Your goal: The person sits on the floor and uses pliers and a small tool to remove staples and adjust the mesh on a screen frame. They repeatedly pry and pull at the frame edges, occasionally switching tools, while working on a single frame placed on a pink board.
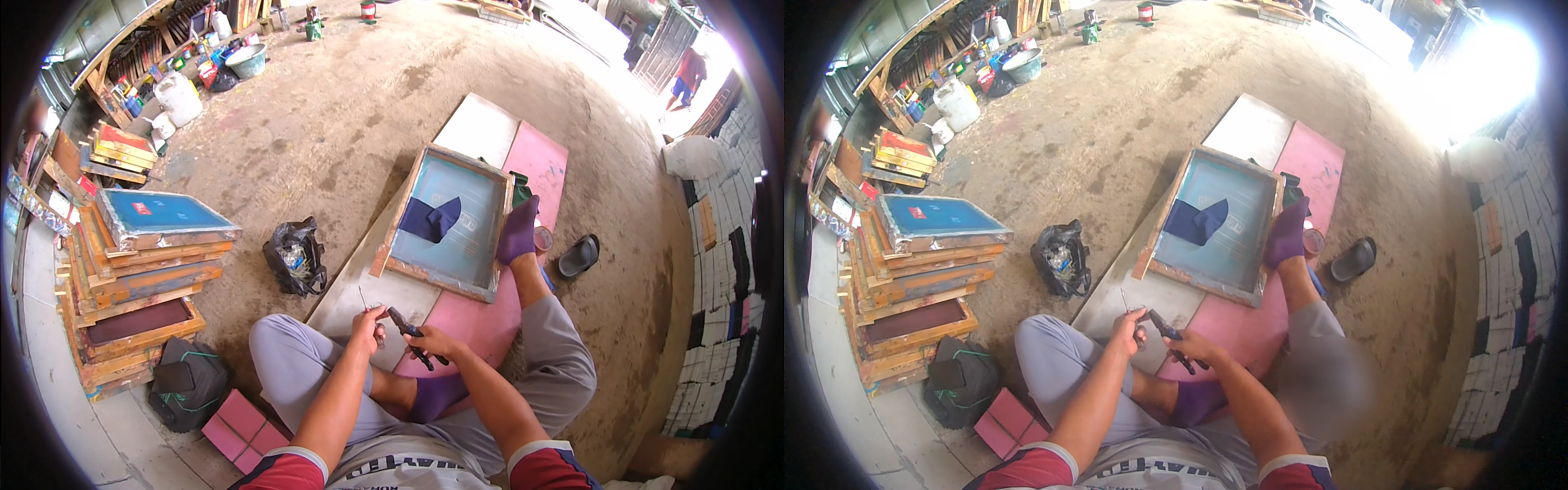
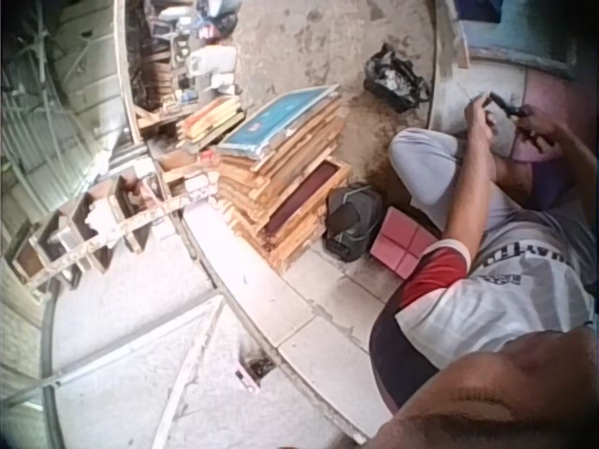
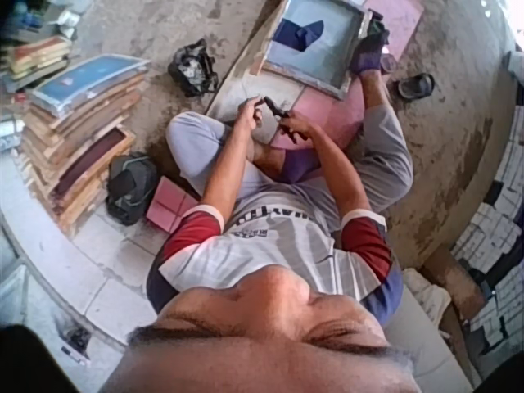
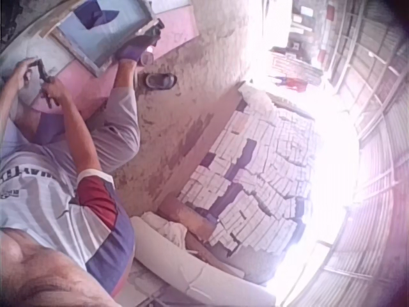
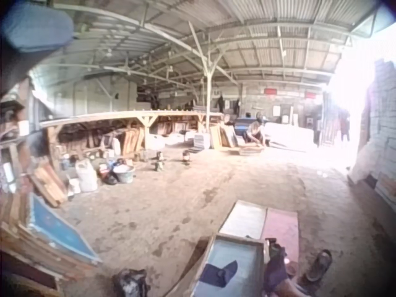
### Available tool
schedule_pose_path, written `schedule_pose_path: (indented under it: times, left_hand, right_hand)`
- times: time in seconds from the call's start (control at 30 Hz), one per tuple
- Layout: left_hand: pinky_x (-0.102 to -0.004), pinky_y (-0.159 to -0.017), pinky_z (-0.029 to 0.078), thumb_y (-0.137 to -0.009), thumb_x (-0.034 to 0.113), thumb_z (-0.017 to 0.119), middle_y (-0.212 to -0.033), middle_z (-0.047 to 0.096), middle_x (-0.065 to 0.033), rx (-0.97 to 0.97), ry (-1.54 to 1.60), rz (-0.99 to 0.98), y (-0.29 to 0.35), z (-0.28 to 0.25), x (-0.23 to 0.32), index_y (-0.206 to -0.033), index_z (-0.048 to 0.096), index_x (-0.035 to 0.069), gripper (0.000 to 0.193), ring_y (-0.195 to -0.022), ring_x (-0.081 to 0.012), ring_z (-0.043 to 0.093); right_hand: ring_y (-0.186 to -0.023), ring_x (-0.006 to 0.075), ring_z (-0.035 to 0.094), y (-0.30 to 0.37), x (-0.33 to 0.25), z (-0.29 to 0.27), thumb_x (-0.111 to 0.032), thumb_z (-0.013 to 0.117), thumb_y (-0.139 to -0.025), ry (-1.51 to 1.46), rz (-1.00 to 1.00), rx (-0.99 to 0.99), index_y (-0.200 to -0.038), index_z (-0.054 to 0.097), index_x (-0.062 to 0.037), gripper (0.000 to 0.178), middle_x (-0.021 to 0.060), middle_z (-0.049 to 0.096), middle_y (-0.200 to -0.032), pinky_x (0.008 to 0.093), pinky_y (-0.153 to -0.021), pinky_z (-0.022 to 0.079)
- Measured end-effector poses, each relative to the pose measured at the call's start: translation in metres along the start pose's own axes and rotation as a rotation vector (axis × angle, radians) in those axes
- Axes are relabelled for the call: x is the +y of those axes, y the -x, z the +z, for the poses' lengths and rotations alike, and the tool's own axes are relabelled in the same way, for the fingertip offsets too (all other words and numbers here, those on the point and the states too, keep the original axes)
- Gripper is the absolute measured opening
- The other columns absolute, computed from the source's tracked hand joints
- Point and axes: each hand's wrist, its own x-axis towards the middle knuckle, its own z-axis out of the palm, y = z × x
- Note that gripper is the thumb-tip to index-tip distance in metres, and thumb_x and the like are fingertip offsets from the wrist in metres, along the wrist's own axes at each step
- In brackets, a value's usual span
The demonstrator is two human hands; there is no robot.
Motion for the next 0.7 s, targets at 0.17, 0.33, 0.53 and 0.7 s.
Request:
schedule_pose_path:
  times: [0.17,0.33,0.53,0.7]
  left_hand:
    - [-0.0304,-0.035,0.034,-0.09,0.021,0.08,-0.074,0.067,-0.0063,0.249,-0.355,0.342,-0.004,-0.01,-0.005,-0.086,0.069,0.0,0.025,-0.04,-0.0111,0.047]
    - [-0.0312,-0.036,0.034,-0.089,0.023,0.082,-0.069,0.064,-0.0048,0.322,-0.422,0.393,-0.004,-0.006,-0.005,-0.081,0.067,0.001,0.028,-0.04,-0.0119,0.047]
    - [-0.0322,-0.035,0.035,-0.09,0.025,0.081,-0.068,0.063,-0.006,0.307,-0.396,0.373,-0.001,-0.004,-0.004,-0.081,0.065,0.0,0.031,-0.039,-0.0131,0.048]
    - [-0.0327,-0.034,0.034,-0.091,0.026,0.08,-0.068,0.063,-0.0064,0.297,-0.369,0.352,0.0,-0.001,-0.003,-0.08,0.064,0.0,0.032,-0.039,-0.0141,0.048]
  right_hand:
    - [-0.097,0.0288,0.076,-0.003,-0.005,-0.019,-0.046,0.055,-0.108,-0.224,0.016,0.076,-0.131,0.054,0.0006,0.052,0.0183,0.073,-0.115,0.046,-0.072,0.061]
    - [-0.099,0.0337,0.076,-0.011,-0.021,-0.046,-0.045,0.051,-0.109,-0.331,0.034,0.093,-0.142,0.048,-0.0047,0.052,0.0217,0.073,-0.115,0.0486,-0.071,0.062]
    - [-0.098,0.0365,0.075,-0.013,-0.035,-0.063,-0.047,0.052,-0.108,-0.377,0.03,0.06,-0.141,0.048,-0.0019,0.056,0.0249,0.072,-0.116,0.0536,-0.074,0.061]
    - [-0.098,0.0364,0.074,-0.016,-0.035,-0.073,-0.049,0.051,-0.109,-0.395,0.075,0.018,-0.145,0.049,-0.003,0.059,0.026,0.072,-0.116,0.055,-0.076,0.061]
